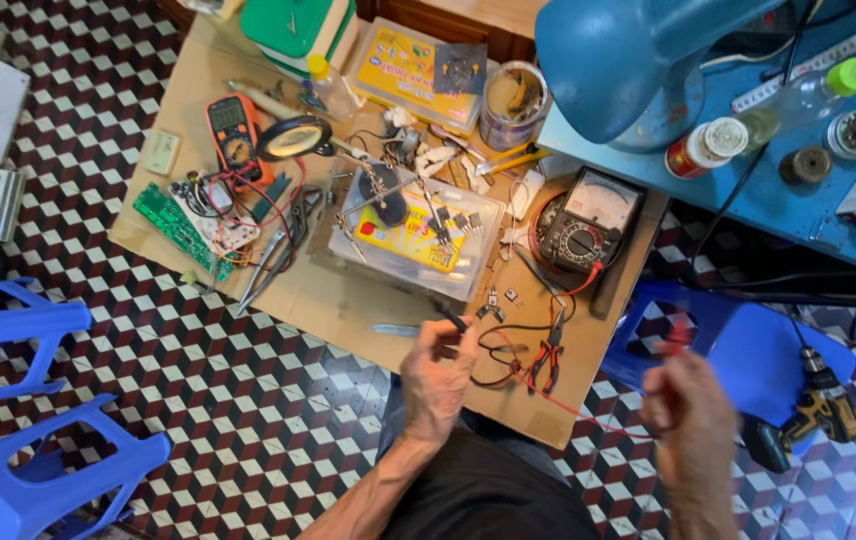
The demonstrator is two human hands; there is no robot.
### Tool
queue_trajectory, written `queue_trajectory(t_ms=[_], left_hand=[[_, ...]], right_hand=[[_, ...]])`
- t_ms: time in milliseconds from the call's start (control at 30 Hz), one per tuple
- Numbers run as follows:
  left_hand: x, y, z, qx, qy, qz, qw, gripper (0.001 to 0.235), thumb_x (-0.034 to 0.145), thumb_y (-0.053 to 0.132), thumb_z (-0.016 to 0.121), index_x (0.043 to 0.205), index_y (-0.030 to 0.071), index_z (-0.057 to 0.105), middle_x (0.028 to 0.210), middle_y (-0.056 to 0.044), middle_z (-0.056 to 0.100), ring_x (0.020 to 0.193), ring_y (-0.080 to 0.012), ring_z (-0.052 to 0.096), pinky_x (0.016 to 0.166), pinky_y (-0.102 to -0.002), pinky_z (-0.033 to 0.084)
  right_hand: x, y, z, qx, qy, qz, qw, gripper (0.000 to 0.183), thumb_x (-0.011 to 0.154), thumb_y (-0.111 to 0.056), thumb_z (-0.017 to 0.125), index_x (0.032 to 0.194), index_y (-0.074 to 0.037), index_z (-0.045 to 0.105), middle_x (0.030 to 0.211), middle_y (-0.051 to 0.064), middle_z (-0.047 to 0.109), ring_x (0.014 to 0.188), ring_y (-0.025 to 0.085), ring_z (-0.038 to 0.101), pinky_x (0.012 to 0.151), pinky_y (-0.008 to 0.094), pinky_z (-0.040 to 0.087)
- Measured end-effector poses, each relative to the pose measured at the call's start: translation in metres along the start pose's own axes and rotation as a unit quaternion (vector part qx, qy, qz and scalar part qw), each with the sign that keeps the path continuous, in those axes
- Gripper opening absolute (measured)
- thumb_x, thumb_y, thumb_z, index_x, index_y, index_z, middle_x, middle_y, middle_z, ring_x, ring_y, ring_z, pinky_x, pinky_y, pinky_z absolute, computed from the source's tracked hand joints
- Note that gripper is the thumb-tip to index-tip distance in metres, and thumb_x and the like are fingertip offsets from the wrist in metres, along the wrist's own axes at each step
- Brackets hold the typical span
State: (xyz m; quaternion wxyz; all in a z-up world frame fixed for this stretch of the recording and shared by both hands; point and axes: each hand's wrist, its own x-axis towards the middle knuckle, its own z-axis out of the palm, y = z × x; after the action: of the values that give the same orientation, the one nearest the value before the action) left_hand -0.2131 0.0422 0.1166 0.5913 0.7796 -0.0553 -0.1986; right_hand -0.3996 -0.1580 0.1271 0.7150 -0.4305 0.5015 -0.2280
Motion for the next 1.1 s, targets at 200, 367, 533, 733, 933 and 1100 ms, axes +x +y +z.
queue_trajectory(t_ms=[200,367,533,733,933,1100], left_hand=[[0.023,0.064,-0.068,-0.135,0.127,0.106,0.977,0.033,0.101,0.009,0.061,0.131,0.001,0.05,0.111,-0.01,0.073,0.087,-0.0116,0.069,0.076,-0.025,0.059],[0.014,0.064,-0.077,-0.003,0.057,0.147,0.988,0.021,0.107,0.015,0.057,0.119,0.0,0.064,0.11,-0.009,0.073,0.097,-0.0161,0.066,0.088,-0.03,0.053],[-0.005,0.034,-0.023,0.069,-0.208,0.098,0.971,0.029,0.104,0.023,0.049,0.12,0.009,0.068,0.107,-0.008,0.074,0.099,-0.0164,0.072,0.085,-0.031,0.057],[0.016,-0.032,0.03,0.184,-0.32,0.116,0.922,0.027,0.105,0.021,0.042,0.118,0.008,0.063,0.099,-0.02,0.063,0.09,-0.0367,0.065,0.077,-0.046,0.052],[0.052,-0.061,0.045,0.337,-0.251,0.149,0.895,0.037,0.098,0.021,0.06,0.131,0.006,0.053,0.112,-0.024,0.065,0.096,-0.0406,0.067,0.082,-0.052,0.052],[0.003,-0.058,0.077,0.283,-0.154,0.367,0.873,0.044,0.094,0.011,0.063,0.136,0.0,0.056,0.112,-0.024,0.07,0.094,-0.0368,0.07,0.079,-0.044,0.057]], right_hand=[[-0.009,-0.088,-0.034,-0.031,0.103,-0.265,0.958,0.025,0.121,-0.024,0.05,0.127,0.0,0.054,0.088,0.005,0.06,0.067,0.009,0.05,0.063,0.024,0.038],[-0.014,-0.087,-0.009,-0.114,0.058,-0.213,0.969,0.021,0.116,-0.017,0.044,0.123,0.001,0.052,0.104,0.017,0.069,0.094,0.023,0.07,0.094,0.035,0.058],[-0.034,-0.022,0.064,-0.165,-0.043,-0.017,0.985,0.027,0.1,-0.023,0.052,0.116,-0.003,0.06,0.116,0.014,0.077,0.112,0.019,0.066,0.102,0.033,0.047],[-0.004,0.057,0.117,-0.151,-0.012,0.067,0.986,0.046,0.099,-0.036,0.061,0.132,-0.005,0.069,0.107,0.023,0.074,0.092,0.027,0.068,0.079,0.039,0.053],[-0.023,0.095,0.04,-0.072,-0.1,0.024,0.992,0.056,0.097,-0.038,0.061,0.142,-0.006,0.053,0.131,0.007,0.067,0.116,0.012,0.064,0.095,0.028,0.051],[-0.06,0.118,-0.088,-0.184,-0.043,0.145,0.971,0.054,0.095,-0.04,0.058,0.138,-0.007,0.063,0.116,0.011,0.076,0.099,0.021,0.069,0.087,0.033,0.054]])
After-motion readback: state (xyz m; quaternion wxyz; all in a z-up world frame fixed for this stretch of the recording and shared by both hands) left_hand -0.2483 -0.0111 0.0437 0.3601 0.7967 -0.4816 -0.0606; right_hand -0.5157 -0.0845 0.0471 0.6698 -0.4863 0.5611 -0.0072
